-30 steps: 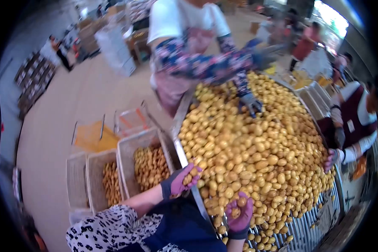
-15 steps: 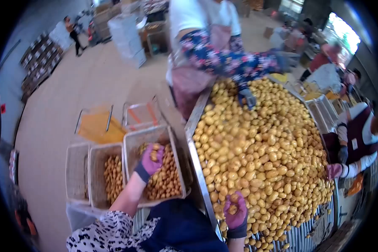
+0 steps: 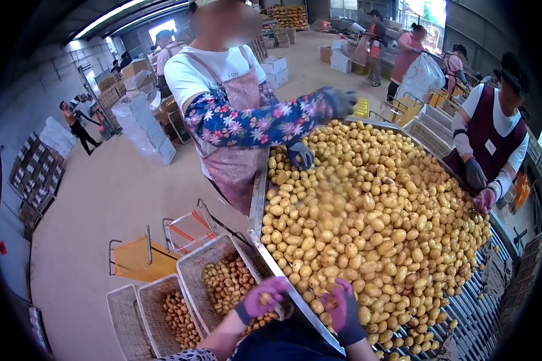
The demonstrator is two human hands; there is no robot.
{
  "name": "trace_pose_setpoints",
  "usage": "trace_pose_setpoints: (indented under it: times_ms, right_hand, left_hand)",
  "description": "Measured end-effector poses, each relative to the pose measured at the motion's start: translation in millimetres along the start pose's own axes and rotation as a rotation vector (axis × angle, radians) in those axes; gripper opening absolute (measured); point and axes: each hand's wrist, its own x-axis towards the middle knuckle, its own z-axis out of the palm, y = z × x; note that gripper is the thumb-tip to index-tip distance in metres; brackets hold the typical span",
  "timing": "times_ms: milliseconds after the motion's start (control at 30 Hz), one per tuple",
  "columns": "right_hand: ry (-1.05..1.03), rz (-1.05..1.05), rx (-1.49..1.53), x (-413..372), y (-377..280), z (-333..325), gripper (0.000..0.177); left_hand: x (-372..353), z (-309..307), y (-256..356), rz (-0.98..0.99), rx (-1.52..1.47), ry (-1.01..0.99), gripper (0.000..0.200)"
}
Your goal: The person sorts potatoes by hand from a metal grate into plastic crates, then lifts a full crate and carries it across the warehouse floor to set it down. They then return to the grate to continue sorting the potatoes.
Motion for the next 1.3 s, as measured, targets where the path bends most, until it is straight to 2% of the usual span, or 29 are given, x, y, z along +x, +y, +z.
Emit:
trace_pose_setpoints:
  times_ms: [33,67,100,167,200,233,267,333,400,433,500,533,567,600,633,667,700,733,767,800,833,900,933,967,1033,1067,1133,1200,1300]
  right_hand:
    - [-0.108,-0.115,-0.269,2,2,7,0.041]
    - [-0.216,-0.231,-0.54,4,4,14,0.043]
    - [-0.219,-0.232,-0.538,7,6,20,0.043]
    - [-0.411,-0.565,-0.884,12,14,32,0.043]
    - [-0.505,-0.735,-1.051,12,15,42,0.043]
    - [-0.48,-0.7,-1.136,6,7,52,0.038]
    - [-0.482,-0.698,-1.127,6,8,49,0.038]
    - [-0.382,-0.755,-1.214,6,10,34,0.04]
    - [-0.351,-0.866,-1.207,14,12,10,0.037]
    - [-0.289,-0.818,-1.248,14,11,-6,0.035]
    - [-0.171,-0.763,-1.32,17,7,-39,0.031]
    - [-0.104,-0.742,-1.358,13,9,-59,0.029]
    - [-0.009,-0.665,-1.335,6,6,-74,0.027]
    - [0.022,-0.681,-1.34,1,1,-87,0.03]
    - [0.081,-0.782,-1.39,-9,-3,-99,0.037]
    - [0.207,-0.694,-1.386,-15,-6,-106,0.04]
    - [0.272,-0.855,-1.489,-13,-3,-123,0.044]
    - [0.31,-0.849,-1.668,-14,-2,-137,0.048]
    - [0.446,-0.763,-1.767,-17,-2,-136,0.049]
    - [0.575,-0.677,-1.86,-19,-2,-134,0.051]
    - [0.581,-0.661,-1.861,-19,4,-138,0.051]
    - [0.653,-0.632,-1.929,-13,21,-150,0.054]
    - [0.657,-0.613,-1.935,-12,23,-154,0.054]
    - [0.594,-0.574,-1.891,-9,22,-156,0.055]
    - [0.517,-0.567,-1.766,-4,26,-162,0.057]
    - [0.516,-0.56,-1.762,-3,27,-162,0.057]
    - [0.531,-0.598,-1.802,-2,27,-163,0.055]
    - [0.51,-0.583,-1.768,-4,25,-160,0.054]
    - [0.51,-0.592,-1.745,-2,22,-161,0.055]
  left_hand:
    - [9,18,-19,-0.048,-0.181,-0.12,0.051]
    - [10,38,-30,-0.014,-0.063,-0.056,0.049]
    - [9,50,-37,-0.009,-0.172,-0.102,0.048]
    - [10,56,-37,0.0,-0.277,-0.143,0.046]
    - [10,57,-32,0.076,-0.26,-0.269,0.044]
    - [9,57,-28,0.15,-0.241,-0.395,0.042]
    - [6,44,-28,0.149,-0.236,-0.388,0.042]
    - [-9,6,-24,0.186,-0.54,-0.127,0.041]
    - [-35,-2,-4,0.304,-0.354,0.146,0.042]
    - [-46,-16,1,0.367,-0.438,0.149,0.04]
    - [-61,-41,13,0.605,-0.267,0.317,0.038]
    - [-75,-53,20,0.568,-0.233,0.341,0.044]
    - [-94,-66,20,0.556,0.317,0.588,0.042]
    - [-79,-31,32,0.424,-0.149,1.018,0.044]
    - [-97,-92,25,0.357,0.062,1.125,0.044]
    - [-96,-100,26,0.397,0.156,1.115,0.047]
    - [-78,-122,24,0.54,0.238,1.455,0.046]
    - [-66,-122,22,0.612,0.516,1.247,0.044]
    - [-46,-77,29,0.68,0.771,1.023,0.046]
    - [-23,-26,26,0.515,0.77,1.052,0.049]
    - [2,-65,14,0.692,1.391,0.995,0.05]
    - [46,-20,2,0.974,1.979,0.693,0.051]
    - [65,10,-1,0.884,2.008,0.574,0.053]
    - [82,27,-9,0.939,1.983,0.421,0.059]
    - [113,49,-29,0.936,2.028,0.351,0.07]
    - [127,57,-34,0.929,2.033,0.35,0.07]
    - [149,71,-44,0.709,2.189,0.381,0.072]
    - [169,58,-52,0.748,2.265,0.476,0.08]
    - [171,66,-46,0.733,2.231,0.454,0.08]
